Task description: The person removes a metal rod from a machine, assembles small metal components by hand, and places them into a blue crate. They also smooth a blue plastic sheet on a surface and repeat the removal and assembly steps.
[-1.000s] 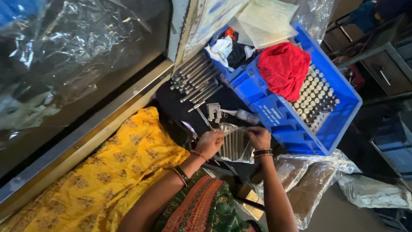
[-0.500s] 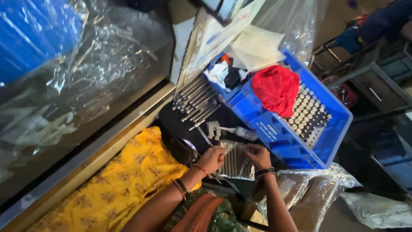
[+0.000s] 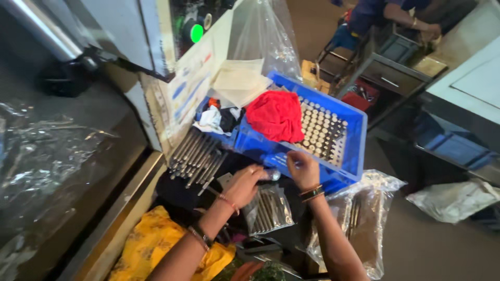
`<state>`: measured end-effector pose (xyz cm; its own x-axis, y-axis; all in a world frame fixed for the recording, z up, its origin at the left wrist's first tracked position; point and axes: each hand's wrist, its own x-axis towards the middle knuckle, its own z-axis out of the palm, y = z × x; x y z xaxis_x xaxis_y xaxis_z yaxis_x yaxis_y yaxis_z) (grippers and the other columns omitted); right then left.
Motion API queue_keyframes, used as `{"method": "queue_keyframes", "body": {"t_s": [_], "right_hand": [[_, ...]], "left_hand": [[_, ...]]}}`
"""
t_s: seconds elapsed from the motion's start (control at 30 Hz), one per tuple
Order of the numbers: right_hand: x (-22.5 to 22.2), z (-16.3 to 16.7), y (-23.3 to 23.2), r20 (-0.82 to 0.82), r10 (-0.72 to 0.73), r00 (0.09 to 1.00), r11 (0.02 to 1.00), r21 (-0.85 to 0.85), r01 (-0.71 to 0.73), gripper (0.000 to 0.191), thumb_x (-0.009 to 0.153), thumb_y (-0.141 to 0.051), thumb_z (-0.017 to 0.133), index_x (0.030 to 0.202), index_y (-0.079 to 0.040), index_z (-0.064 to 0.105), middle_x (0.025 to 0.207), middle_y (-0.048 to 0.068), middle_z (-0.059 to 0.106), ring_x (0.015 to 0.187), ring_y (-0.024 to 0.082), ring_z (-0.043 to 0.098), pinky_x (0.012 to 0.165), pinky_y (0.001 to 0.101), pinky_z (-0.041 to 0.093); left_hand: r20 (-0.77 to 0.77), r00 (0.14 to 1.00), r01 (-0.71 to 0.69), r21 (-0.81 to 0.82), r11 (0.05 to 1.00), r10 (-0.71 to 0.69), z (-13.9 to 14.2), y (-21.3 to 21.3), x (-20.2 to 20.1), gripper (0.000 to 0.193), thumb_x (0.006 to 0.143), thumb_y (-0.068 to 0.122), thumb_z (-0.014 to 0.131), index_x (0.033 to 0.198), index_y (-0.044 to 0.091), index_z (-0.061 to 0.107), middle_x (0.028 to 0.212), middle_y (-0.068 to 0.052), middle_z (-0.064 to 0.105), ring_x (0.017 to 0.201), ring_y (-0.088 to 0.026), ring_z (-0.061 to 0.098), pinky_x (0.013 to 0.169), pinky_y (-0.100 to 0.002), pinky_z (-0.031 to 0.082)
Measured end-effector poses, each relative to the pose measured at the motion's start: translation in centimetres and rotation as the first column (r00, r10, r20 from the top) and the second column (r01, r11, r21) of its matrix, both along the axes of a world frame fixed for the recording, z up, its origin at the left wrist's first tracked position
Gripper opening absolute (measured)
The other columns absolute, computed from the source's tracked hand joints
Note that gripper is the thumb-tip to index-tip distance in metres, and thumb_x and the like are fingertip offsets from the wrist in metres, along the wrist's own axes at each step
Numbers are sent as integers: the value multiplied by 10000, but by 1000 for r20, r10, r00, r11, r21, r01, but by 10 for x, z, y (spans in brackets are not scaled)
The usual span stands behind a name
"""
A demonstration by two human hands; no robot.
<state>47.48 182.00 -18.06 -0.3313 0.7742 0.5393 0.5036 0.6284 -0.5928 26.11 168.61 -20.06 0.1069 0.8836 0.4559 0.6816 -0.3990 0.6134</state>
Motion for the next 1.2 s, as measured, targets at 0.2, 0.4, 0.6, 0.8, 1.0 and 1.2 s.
{"method": "queue_keyframes", "body": {"t_s": [0.2, 0.4, 0.6, 0.8, 1.0, 1.2], "right_hand": [[39, 26, 66, -10, -207, 978, 978, 23, 207, 201, 876, -119, 720, 1070, -76, 750, 829, 106, 749, 707, 196, 720, 668, 329, 566], [29, 10, 108, 182, -225, 957, 958, -141, 252, 289, 849, -204, 760, 1122, -112, 730, 731, 134, 722, 664, 267, 712, 642, 377, 549], [19, 6, 105, 235, -292, 927, 955, 11, 298, 311, 884, -252, 741, 1148, -92, 706, 913, 191, 732, 859, 371, 706, 779, 454, 549], [12, 13, 101, 241, -298, 924, 954, 53, 294, 411, 866, -267, 724, 1215, -53, 690, 1193, 218, 691, 1085, 425, 643, 918, 480, 507], [11, 11, 104, 293, -275, 916, 956, -13, 292, 299, 879, -291, 720, 1079, -73, 765, 1186, 150, 726, 1096, 371, 677, 957, 435, 528], [3, 6, 108, 316, -299, 900, 942, -54, 331, 339, 849, -304, 708, 1086, -69, 767, 1247, 174, 696, 1120, 379, 658, 954, 448, 516]], "left_hand": [[-220, 976, 31, 96, 995, -9, 25, 86, 51, 571, 804, 63, 698, 1363, 61, 580, 1494, -172, 517, 1417, -342, 452, 1155, -451, 372], [-248, 964, -86, 33, 996, 92, 21, 148, 73, 651, 831, 274, 751, 1404, 46, 545, 1508, -192, 456, 1433, -330, 359, 1163, -486, 260], [-286, 942, -170, 50, 984, 177, 4, 151, 68, 588, 847, 365, 767, 1299, 30, 597, 1522, -173, 487, 1476, -301, 362, 1234, -452, 234], [-252, 951, -162, 89, 983, 179, 5, 152, 65, 621, 763, 301, 823, 1271, 21, 603, 1431, -160, 552, 1395, -305, 430, 1196, -448, 267], [-241, 954, -161, 87, 983, 177, 3, 149, 60, 602, 745, 273, 847, 1248, 43, 610, 1334, -122, 615, 1343, -278, 484, 1192, -435, 291], [-204, 964, -158, 73, 985, 170, 10, 144, 57, 548, 731, 236, 852, 1199, 63, 623, 1279, -102, 631, 1327, -269, 497, 1186, -422, 307]]}}
